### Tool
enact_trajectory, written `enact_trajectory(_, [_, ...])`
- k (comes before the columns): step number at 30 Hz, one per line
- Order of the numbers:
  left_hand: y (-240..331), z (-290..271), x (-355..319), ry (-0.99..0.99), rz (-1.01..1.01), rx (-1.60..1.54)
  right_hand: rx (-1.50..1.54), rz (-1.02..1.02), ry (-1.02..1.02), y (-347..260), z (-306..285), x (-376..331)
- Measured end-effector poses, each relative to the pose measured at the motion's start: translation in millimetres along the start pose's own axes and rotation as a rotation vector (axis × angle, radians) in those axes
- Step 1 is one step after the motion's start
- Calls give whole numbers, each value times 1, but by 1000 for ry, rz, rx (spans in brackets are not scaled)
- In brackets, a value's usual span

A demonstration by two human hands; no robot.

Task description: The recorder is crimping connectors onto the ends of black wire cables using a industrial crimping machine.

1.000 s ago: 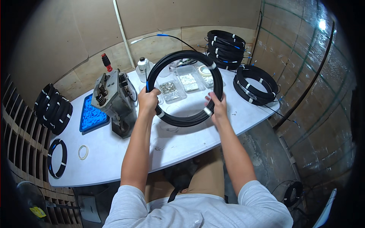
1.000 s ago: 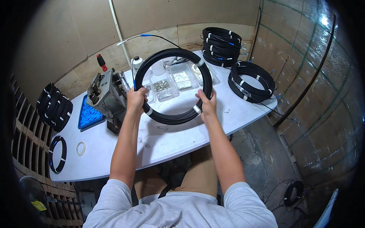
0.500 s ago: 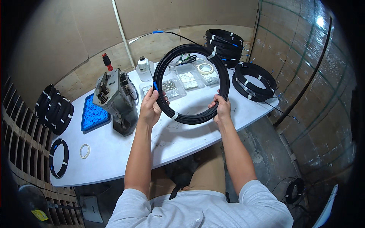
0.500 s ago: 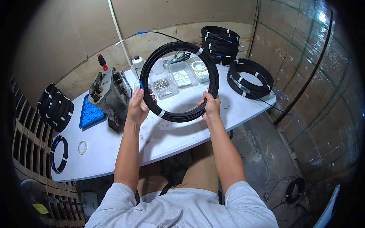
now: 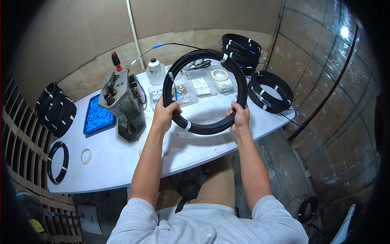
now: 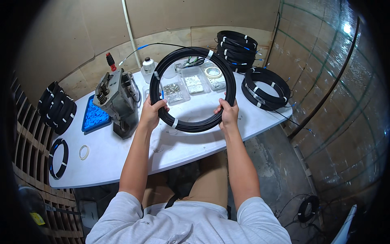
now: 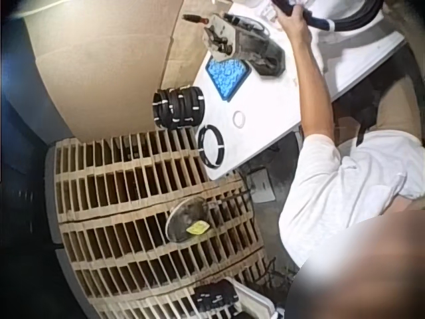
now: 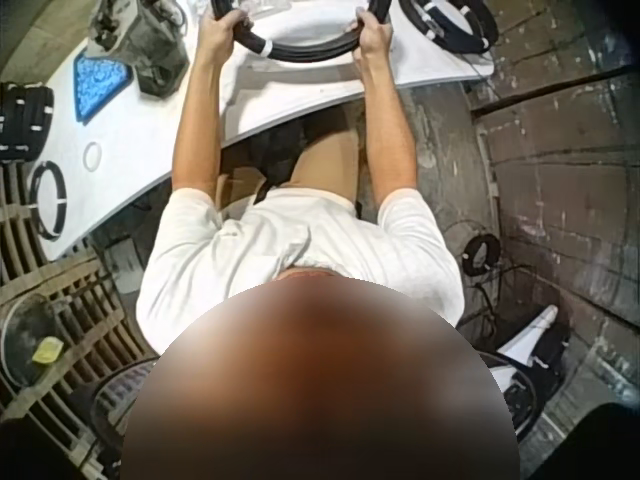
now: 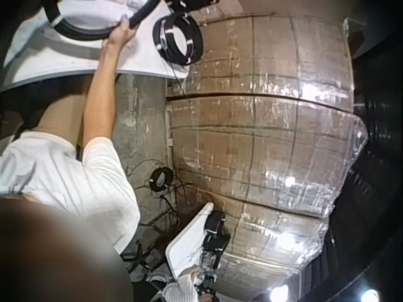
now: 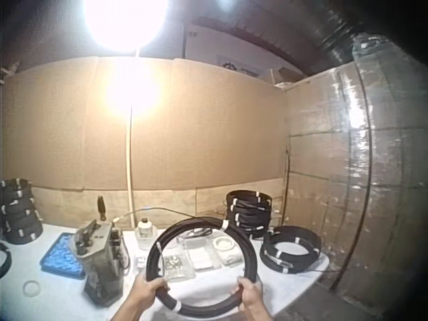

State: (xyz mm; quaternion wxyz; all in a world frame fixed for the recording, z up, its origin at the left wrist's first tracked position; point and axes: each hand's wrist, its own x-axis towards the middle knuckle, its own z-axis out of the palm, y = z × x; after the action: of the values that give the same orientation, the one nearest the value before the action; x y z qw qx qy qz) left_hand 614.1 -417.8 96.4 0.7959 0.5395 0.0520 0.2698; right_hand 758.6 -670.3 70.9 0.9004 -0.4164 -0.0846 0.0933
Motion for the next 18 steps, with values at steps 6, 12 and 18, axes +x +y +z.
enact_trajectory(6, [7,13,-4,95,3,171,-26,-19,-48,-5,-6,-1])
enact_trajectory(12, [10,14,-1,144,-29,445,-21,14,-28,-1,-9,-5])
enact_trajectory(18, [9,13,-5,125,-57,276,-33,17,-19,-1,-12,-9])
